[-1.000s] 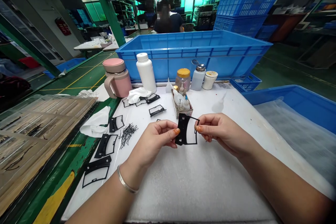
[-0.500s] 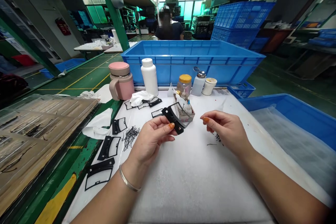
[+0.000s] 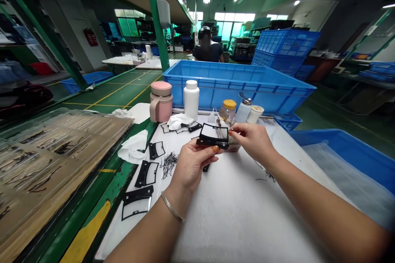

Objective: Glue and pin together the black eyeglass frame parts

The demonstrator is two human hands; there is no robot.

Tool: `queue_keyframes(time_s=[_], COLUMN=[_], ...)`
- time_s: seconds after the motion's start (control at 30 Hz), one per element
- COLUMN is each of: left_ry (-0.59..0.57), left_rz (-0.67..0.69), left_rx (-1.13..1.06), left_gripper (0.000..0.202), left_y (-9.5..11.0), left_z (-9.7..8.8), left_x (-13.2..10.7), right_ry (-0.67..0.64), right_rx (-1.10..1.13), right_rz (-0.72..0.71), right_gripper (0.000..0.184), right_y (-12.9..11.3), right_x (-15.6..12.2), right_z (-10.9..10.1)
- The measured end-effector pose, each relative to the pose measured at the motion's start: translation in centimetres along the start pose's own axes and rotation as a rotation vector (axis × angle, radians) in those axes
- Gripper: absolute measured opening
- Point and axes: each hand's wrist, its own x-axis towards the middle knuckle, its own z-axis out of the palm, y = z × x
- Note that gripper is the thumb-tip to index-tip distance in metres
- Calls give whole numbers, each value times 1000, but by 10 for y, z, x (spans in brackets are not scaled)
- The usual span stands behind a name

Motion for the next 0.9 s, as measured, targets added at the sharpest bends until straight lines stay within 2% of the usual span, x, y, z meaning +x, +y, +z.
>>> queue_keyframes(time_s=[0.23,0.33,0.47,0.57,0.63,0.8,0.9], left_ry=[-23,-35,-27,-35,-51,-99,-133], left_rz=[-15,-24,-30,-46,-62,-105,-134], left_rx=[-46,-33,-35,-19,5,87,117], left_gripper=[20,20,21,21,21,22,23], left_y=[-2,-3,-4,-5,-7,-11,-11], left_z=[1,1,0,0,1,4,8], left_x=[3,3,3,3,2,1,0], right_ry=[223,386,599,575,506,288,260], right_rx=[96,249,555,856,951,917,811], right_rz=[37,79,50,78,93,6,-17], right_gripper=[18,16,10,5,5,10,12], right_y=[-9,-11,-9,-9,-14,-37,-43], right_x=[-15,-26,-34,-38,-42,-59,-66], right_z=[-13,-20,-32,-43,-46,-36,-29])
